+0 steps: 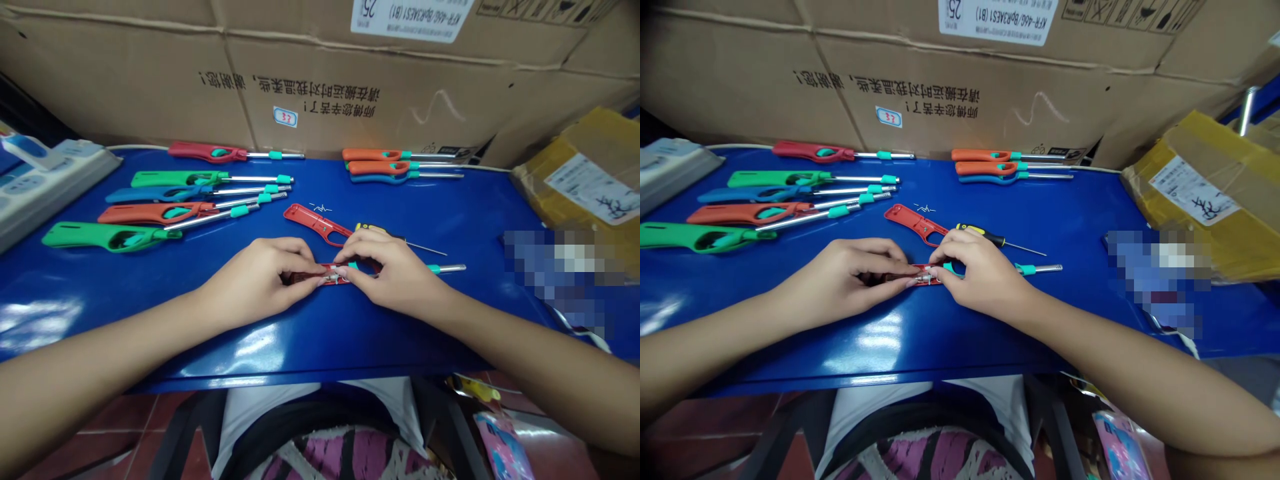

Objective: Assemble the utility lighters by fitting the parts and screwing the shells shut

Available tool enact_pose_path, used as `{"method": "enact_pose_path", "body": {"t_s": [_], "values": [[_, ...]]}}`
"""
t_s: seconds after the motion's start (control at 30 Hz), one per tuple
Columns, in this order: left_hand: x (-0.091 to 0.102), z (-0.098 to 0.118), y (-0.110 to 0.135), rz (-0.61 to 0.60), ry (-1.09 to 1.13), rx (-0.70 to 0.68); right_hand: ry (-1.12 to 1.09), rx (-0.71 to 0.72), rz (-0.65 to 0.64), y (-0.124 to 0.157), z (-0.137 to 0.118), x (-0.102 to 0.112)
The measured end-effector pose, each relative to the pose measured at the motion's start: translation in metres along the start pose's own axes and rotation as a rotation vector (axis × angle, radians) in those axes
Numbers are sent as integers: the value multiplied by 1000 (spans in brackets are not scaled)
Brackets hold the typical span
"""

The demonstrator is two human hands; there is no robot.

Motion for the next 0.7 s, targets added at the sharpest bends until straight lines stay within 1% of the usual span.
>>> {"method": "enact_pose_path", "body": {"t_s": [0.2,0.3,0.4,0.47,0.53,0.63,0.7], "values": [[0,0,1,5,-20,-24,-48,6,41,2,-1,0],[1,1,1,6,-41,-25,-69,-26,93,2,0,8],[4,2,1,30,-85,-45,-21,-11,97,2,0,18],[6,3,1,44,-132,-89,0,33,63,2,0,25],[7,5,1,22,-177,-146,18,70,-17,3,0,30],[2,5,2,-82,-230,-220,54,83,-143,4,0,32],[-3,4,3,-152,-261,-242,71,77,-207,5,1,32]]}}
Point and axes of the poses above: each hand's wrist, its own y-axis away from the middle knuckle, its own x-axis out of the back of the hand, z = x × y, the point moved 4 cm from there along -y, towards the middle knuckle, and after that the axes turned 4 degrees about y, right-handed, at the moved point
